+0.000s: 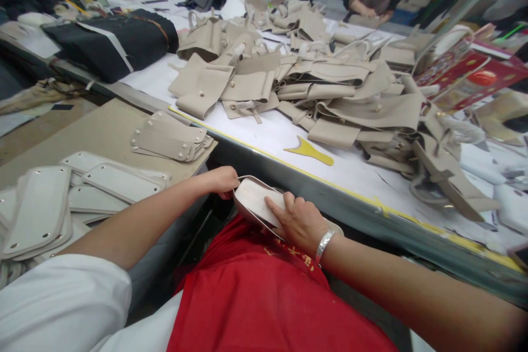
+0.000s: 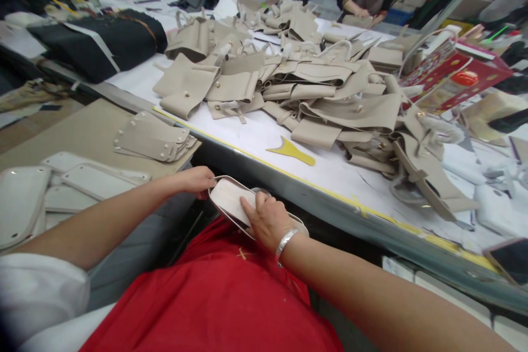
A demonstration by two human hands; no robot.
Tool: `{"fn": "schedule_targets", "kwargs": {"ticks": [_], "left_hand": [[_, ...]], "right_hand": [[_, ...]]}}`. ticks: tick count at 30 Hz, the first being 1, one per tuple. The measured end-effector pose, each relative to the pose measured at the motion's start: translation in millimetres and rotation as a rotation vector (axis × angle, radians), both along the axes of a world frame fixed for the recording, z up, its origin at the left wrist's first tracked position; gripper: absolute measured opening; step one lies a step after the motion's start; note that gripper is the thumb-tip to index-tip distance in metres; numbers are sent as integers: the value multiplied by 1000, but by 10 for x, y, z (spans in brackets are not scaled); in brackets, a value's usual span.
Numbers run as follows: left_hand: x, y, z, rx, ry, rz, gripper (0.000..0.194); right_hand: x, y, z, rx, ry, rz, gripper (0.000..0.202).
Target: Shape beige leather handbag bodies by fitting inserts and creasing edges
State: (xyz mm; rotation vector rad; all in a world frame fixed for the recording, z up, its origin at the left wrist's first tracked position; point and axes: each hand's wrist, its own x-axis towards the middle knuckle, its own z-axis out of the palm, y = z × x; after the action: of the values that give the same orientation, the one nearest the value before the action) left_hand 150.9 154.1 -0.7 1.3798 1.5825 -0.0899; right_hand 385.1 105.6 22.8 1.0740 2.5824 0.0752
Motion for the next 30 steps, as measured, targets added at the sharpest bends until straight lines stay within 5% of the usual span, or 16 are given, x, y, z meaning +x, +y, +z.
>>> {"fn": "schedule_targets", "kwargs": {"ticks": [11,22,26,30], "left_hand": [[109,-12,154,301,469,-456,34],[351,-222,241,559,659,-623,27],[273,-212,238,712,642,-623,23],[335,-331,181,940,329,-768,30]], "right_hand": [[-109,93,39,-148,30,-66,60],[-84,62,8,-123,57,-95,68],[-64,126,-16,-137,79,-76,70],[-14,138,-61,-159,120,-63,65]]}}
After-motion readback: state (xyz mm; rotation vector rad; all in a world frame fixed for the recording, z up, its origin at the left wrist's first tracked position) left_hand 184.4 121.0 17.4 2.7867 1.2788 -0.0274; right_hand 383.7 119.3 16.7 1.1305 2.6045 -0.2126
